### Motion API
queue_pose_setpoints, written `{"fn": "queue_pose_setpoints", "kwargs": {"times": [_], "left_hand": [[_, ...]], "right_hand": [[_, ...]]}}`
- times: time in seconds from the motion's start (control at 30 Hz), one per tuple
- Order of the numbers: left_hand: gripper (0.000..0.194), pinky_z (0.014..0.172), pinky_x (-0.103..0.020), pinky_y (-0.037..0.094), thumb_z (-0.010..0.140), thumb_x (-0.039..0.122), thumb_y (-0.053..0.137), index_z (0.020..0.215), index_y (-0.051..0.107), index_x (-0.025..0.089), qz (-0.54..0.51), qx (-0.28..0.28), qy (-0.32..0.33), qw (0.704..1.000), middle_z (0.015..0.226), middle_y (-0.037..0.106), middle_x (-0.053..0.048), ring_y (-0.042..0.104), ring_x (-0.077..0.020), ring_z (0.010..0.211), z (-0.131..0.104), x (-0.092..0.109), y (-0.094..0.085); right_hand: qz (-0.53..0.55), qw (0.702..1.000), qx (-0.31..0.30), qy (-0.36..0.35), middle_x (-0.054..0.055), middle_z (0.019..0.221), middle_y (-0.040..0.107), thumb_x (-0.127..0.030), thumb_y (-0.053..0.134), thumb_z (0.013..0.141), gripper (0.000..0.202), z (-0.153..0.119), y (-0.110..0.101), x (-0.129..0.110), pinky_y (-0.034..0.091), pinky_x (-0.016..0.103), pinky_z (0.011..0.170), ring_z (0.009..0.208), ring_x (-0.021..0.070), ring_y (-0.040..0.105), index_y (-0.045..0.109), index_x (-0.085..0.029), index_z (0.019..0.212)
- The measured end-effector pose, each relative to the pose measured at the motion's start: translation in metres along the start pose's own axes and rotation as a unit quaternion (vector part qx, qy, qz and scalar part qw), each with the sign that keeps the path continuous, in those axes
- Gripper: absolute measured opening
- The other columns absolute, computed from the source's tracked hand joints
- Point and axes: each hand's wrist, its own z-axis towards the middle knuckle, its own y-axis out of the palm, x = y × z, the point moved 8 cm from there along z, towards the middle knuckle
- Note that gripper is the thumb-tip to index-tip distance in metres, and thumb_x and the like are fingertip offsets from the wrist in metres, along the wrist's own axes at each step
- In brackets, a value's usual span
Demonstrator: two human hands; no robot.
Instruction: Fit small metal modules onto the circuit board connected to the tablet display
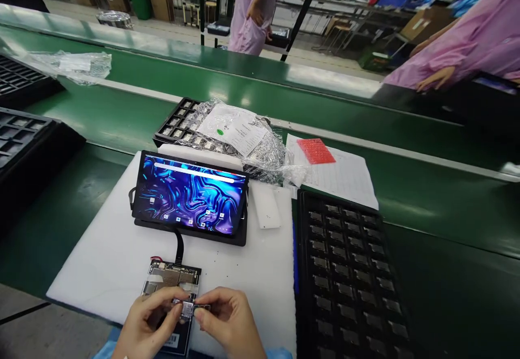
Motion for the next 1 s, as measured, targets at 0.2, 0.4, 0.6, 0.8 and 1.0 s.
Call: {"fn": "queue_pose_setpoints", "kwargs": {"times": [0.2, 0.4, 0.6, 0.8, 1.0], "left_hand": [[0.025, 0.065, -0.012, 0.049, 0.081, 0.013, 0.056, 0.095, 0.068, 0.030, 0.059, 0.024, 0.105, 0.992, 0.079, 0.070, 0.006, 0.065, -0.0085, 0.065, -0.007, 0.015, -0.003], [0.018, 0.063, -0.013, 0.050, 0.084, 0.018, 0.057, 0.095, 0.068, 0.026, 0.055, -0.002, 0.074, 0.996, 0.076, 0.070, 0.004, 0.064, -0.0095, 0.061, -0.008, 0.007, 0.005], [0.017, 0.068, -0.017, 0.050, 0.084, 0.030, 0.058, 0.098, 0.064, 0.021, 0.030, -0.004, -0.016, 0.999, 0.070, 0.069, 0.002, 0.066, -0.0133, 0.066, -0.006, -0.014, 0.008], [0.017, 0.063, -0.017, 0.047, 0.084, 0.035, 0.056, 0.093, 0.062, 0.021, 0.040, -0.031, -0.042, 0.998, 0.061, 0.067, 0.004, 0.062, -0.0120, 0.058, -0.008, -0.021, 0.011], [0.023, 0.062, -0.015, 0.046, 0.086, 0.043, 0.057, 0.093, 0.056, 0.021, -0.017, -0.058, -0.058, 0.997, 0.063, 0.069, 0.004, 0.063, -0.0106, 0.057, -0.013, -0.015, 0.019]], "right_hand": [[-0.037, 0.999, -0.016, 0.009, 0.002, 0.059, 0.065, -0.042, 0.090, 0.051, 0.035, 0.007, -0.002, 0.003, 0.042, 0.018, 0.052, 0.053, 0.0089, 0.055, 0.073, -0.016, 0.068], [-0.090, 0.995, -0.027, 0.032, -0.002, 0.054, 0.057, -0.046, 0.089, 0.049, 0.052, 0.008, 0.003, -0.008, 0.036, 0.018, 0.050, 0.048, 0.0075, 0.047, 0.068, -0.014, 0.084], [-0.086, 0.993, -0.076, -0.028, 0.002, 0.077, 0.065, -0.046, 0.083, 0.066, 0.048, 0.001, -0.001, -0.017, 0.045, 0.023, 0.066, 0.071, 0.0143, 0.059, 0.061, -0.018, 0.098], [-0.148, 0.987, -0.054, -0.027, 0.003, 0.068, 0.065, -0.049, 0.074, 0.076, 0.035, -0.003, -0.019, -0.010, 0.045, 0.023, 0.065, 0.066, 0.0144, 0.057, 0.065, -0.015, 0.070], [-0.119, 0.990, -0.071, -0.016, 0.001, 0.059, 0.059, -0.055, 0.078, 0.068, 0.043, -0.005, -0.014, -0.004, 0.040, 0.023, 0.059, 0.059, 0.0131, 0.052, 0.062, -0.015, 0.062]]}}
